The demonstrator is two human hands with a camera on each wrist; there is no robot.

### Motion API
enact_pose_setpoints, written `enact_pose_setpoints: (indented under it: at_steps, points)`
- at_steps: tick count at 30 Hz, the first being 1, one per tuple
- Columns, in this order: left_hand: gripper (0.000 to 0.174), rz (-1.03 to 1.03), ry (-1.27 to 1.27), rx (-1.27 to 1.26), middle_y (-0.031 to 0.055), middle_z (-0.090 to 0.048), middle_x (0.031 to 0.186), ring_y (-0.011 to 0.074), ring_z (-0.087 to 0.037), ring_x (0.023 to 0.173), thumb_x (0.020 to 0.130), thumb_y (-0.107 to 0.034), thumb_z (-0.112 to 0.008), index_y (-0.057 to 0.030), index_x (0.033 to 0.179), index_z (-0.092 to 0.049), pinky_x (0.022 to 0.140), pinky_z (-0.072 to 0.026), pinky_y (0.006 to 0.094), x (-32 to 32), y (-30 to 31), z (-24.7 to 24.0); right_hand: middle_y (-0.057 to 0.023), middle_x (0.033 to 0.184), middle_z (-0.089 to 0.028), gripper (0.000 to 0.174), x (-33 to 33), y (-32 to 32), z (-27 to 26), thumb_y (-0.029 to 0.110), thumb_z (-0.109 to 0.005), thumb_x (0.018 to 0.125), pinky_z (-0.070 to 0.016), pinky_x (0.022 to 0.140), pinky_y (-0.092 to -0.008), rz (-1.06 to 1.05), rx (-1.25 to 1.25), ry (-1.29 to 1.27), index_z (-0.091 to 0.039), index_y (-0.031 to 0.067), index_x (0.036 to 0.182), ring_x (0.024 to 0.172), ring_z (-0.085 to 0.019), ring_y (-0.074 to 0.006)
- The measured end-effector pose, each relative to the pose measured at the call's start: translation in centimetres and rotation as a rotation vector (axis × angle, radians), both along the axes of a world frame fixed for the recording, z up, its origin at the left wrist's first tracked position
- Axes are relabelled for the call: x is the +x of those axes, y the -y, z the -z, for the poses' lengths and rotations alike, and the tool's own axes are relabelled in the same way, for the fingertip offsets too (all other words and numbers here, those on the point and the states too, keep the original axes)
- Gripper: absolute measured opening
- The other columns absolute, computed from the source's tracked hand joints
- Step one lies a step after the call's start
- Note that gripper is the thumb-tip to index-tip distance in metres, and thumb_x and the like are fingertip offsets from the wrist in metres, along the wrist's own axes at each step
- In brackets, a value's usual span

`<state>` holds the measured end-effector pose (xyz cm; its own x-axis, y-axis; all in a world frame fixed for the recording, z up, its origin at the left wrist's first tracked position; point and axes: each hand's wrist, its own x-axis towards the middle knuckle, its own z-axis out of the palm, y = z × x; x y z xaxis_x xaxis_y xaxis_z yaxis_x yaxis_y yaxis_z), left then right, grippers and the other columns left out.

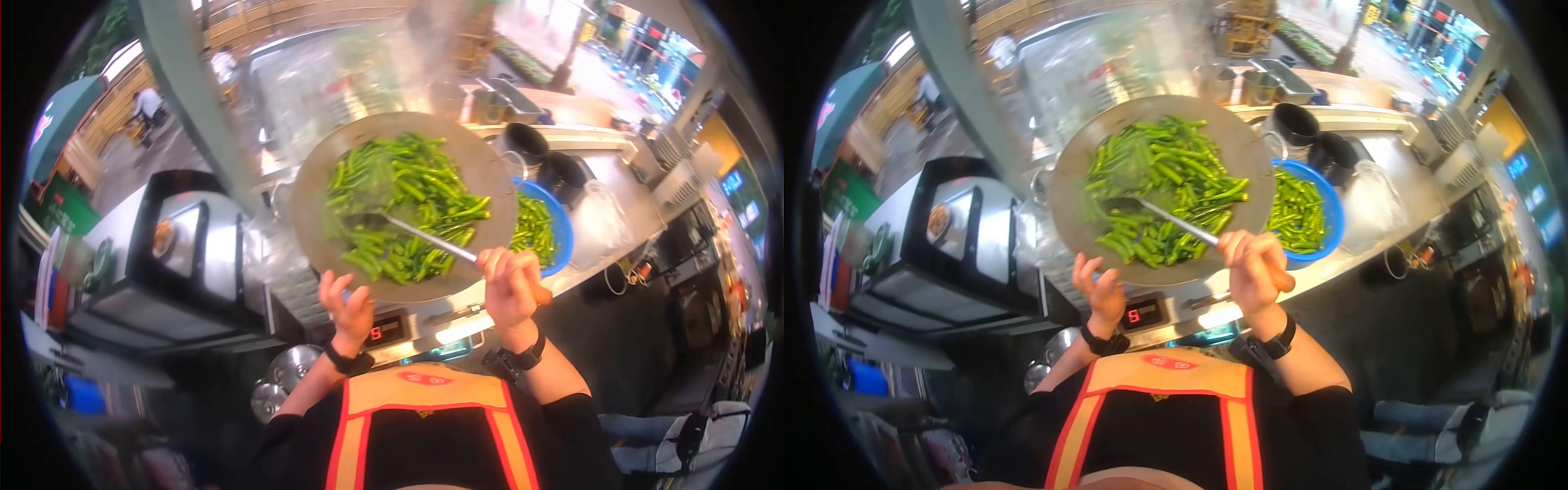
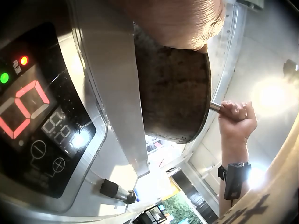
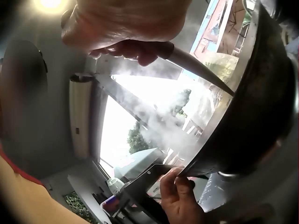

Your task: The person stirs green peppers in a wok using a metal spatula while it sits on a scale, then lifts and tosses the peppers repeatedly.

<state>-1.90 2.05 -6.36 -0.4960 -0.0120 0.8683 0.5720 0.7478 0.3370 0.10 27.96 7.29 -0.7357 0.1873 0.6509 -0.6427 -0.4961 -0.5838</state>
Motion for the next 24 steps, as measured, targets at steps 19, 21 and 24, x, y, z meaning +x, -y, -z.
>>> enact_pose_setpoints:
  at_steps: [19,21,24]
  points:
    - [0.027,0.041,0.019,0.010,0.0131,-0.054,0.123,0.0432,-0.041,0.129,0.073,-0.008,-0.075,-0.0146,0.097,-0.066,0.109,-0.0352,0.0585,0.2,-0.2,-0.7,-0.0078,0.062,-0.050,0.018,2.2,1.0,-5.0,0.005,-0.066,0.085,-0.0429,0.053,-0.0353,0.016,0.604,-0.352,-0.051,0.0021,0.075,0.054,-0.050,-0.0230]
    - [0.026,0.040,0.014,0.008,0.0133,-0.054,0.123,0.0435,-0.041,0.129,0.074,-0.009,-0.075,-0.0144,0.097,-0.066,0.109,-0.0350,0.0587,0.2,-0.2,-0.7,-0.0070,0.062,-0.050,0.016,0.9,1.2,-3.4,0.004,-0.062,0.087,-0.0436,0.056,-0.0361,0.061,0.589,-0.283,-0.051,0.0029,0.076,0.055,-0.049,-0.0231]
    - [0.024,0.039,0.012,0.004,0.0130,-0.053,0.125,0.0425,-0.041,0.130,0.076,-0.011,-0.075,-0.0144,0.098,-0.066,0.109,-0.0342,0.0591,0.2,-0.2,-0.8,-0.0060,0.063,-0.052,0.015,-0.5,0.8,-2.3,0.008,-0.061,0.093,-0.0452,0.061,-0.0385,0.066,0.515,-0.205,-0.052,0.0042,0.080,0.058,-0.048,-0.0227]
